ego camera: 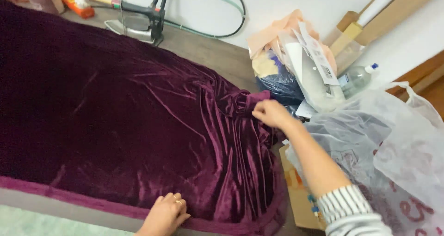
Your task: Smoothing and aligning the edges of a large piece of purple velvet fabric on a work table to prepare it for sewing.
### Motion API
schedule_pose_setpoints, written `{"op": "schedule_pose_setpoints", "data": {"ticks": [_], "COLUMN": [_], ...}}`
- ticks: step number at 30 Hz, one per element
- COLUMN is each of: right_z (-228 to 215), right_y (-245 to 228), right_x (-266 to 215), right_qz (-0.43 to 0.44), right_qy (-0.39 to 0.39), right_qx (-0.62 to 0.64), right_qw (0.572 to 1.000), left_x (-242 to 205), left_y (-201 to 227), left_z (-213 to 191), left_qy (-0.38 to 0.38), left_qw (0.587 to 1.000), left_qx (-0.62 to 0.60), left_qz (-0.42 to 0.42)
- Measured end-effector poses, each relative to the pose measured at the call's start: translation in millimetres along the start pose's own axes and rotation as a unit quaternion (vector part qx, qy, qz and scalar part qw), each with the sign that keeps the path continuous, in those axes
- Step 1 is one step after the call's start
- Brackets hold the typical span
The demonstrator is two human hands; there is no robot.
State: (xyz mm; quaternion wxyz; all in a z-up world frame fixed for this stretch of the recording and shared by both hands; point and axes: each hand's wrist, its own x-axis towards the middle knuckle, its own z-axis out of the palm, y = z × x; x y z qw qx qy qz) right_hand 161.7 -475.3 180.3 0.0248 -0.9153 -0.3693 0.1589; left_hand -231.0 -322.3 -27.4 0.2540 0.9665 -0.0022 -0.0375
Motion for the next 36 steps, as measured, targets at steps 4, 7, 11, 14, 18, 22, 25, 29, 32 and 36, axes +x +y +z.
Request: {"op": "schedule_pose_setpoints", "data": {"ticks": [4,7,11,14,18,22,25,29,32,36], "right_z": [-23,-35,-26,-15,-2,21,40,41,12,-17], "right_y": [26,33,43,48,66,75,87,94,87,97], "right_x": [54,81,109,131,148,162,177,175,160,152], "right_qz": [-0.057,-0.072,-0.105,-0.131,-0.175,-0.171,-0.191,-0.180,-0.109,-0.006], "right_qy": [-0.037,-0.099,-0.204,-0.248,-0.264,-0.280,-0.256,-0.160,-0.150,-0.122], "right_qx": [-0.097,-0.133,-0.166,-0.188,-0.218,-0.199,-0.176,-0.101,-0.012,0.106], "right_qw": [0.993,0.984,0.959,0.941,0.923,0.924,0.931,0.965,0.983,0.987], "left_x": [10,36,92,140,179,211,226,230,233,187], "left_y": [27,74,142,168,170,165,158,160,162,183], "left_z": [6,1,31,85,119,131,137,153,161,35], "left_qy": [0.043,0.120,0.158,0.168,0.141,0.115,0.082,0.020,-0.022,-0.063], "left_qw": [0.994,0.984,0.986,0.984,0.990,0.992,0.992,0.985,0.976,0.953], "left_qx": [0.064,0.028,-0.043,-0.009,-0.014,-0.032,-0.054,-0.095,-0.122,-0.237], "left_qz": [-0.072,-0.132,-0.025,0.054,0.029,-0.027,-0.078,-0.143,-0.179,-0.180]}}
